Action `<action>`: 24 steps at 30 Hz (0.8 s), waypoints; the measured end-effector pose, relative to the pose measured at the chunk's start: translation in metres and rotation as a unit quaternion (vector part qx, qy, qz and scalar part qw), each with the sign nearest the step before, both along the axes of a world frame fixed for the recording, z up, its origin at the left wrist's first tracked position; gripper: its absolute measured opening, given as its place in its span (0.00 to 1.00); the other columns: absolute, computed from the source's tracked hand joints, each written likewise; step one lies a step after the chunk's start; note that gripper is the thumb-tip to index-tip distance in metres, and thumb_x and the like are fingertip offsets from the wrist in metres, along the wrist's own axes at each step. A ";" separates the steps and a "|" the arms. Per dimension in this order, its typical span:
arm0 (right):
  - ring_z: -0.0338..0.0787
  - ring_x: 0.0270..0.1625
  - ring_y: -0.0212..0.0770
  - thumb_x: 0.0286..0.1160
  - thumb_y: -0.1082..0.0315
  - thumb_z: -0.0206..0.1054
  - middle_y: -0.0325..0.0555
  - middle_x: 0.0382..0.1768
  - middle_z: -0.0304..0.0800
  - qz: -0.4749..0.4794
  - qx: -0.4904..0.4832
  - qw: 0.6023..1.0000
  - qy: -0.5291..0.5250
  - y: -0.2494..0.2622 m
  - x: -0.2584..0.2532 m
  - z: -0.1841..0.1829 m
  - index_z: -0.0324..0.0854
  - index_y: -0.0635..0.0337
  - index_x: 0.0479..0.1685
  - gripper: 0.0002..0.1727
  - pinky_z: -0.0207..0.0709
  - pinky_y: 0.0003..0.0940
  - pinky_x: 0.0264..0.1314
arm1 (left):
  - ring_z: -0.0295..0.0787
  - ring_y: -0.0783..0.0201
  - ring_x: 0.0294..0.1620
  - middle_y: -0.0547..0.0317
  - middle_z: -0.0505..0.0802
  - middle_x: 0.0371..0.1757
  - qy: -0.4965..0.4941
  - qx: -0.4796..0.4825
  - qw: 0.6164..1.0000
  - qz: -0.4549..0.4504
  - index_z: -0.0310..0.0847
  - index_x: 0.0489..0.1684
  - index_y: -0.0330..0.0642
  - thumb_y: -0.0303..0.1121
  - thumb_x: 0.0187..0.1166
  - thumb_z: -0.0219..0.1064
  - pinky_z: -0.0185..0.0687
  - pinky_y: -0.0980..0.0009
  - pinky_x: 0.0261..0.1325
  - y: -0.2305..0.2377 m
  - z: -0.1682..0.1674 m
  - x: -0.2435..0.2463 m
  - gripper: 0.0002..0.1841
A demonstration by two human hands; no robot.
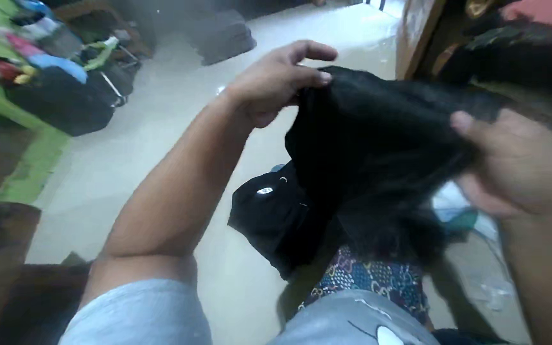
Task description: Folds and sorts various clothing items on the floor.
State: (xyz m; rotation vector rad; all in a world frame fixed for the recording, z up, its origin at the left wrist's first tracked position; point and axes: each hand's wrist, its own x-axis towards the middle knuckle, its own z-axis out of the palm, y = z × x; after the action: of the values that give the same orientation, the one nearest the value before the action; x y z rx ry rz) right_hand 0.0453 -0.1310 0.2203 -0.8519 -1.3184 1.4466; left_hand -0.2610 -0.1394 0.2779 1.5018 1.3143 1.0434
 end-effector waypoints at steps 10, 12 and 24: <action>0.88 0.66 0.45 0.87 0.62 0.63 0.58 0.69 0.84 0.303 -0.172 0.921 -0.174 -0.059 -0.112 -0.146 0.60 0.60 0.88 0.33 0.82 0.45 0.70 | 0.79 0.41 0.74 0.44 0.77 0.81 0.230 -0.061 0.916 0.322 0.58 0.91 0.62 0.48 0.84 0.65 0.76 0.35 0.68 -0.108 -0.173 -0.094 0.34; 0.92 0.61 0.45 0.87 0.61 0.63 0.55 0.64 0.90 0.297 -0.076 0.894 -0.325 -0.037 -0.108 -0.171 0.72 0.61 0.82 0.27 0.84 0.44 0.67 | 0.46 0.28 0.93 0.39 0.49 0.96 0.351 -0.103 0.894 0.259 0.51 0.96 0.65 0.65 0.80 0.60 0.48 0.21 0.82 -0.103 -0.246 -0.088 0.43; 0.62 0.90 0.66 0.85 0.63 0.60 0.61 0.88 0.65 -0.082 0.052 0.743 -0.662 0.103 0.068 -0.249 0.75 0.52 0.83 0.26 0.53 0.66 0.90 | 0.41 0.24 0.93 0.36 0.46 0.96 0.433 -0.093 0.849 0.287 0.52 0.96 0.68 0.75 0.71 0.57 0.35 0.13 0.77 -0.104 -0.322 -0.028 0.48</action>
State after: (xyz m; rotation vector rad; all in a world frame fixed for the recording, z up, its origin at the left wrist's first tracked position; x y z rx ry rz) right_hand 0.1133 -0.0277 -0.0286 -2.0261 -2.1814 0.4277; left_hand -0.2890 -0.2437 -0.0439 1.5054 2.5393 0.5069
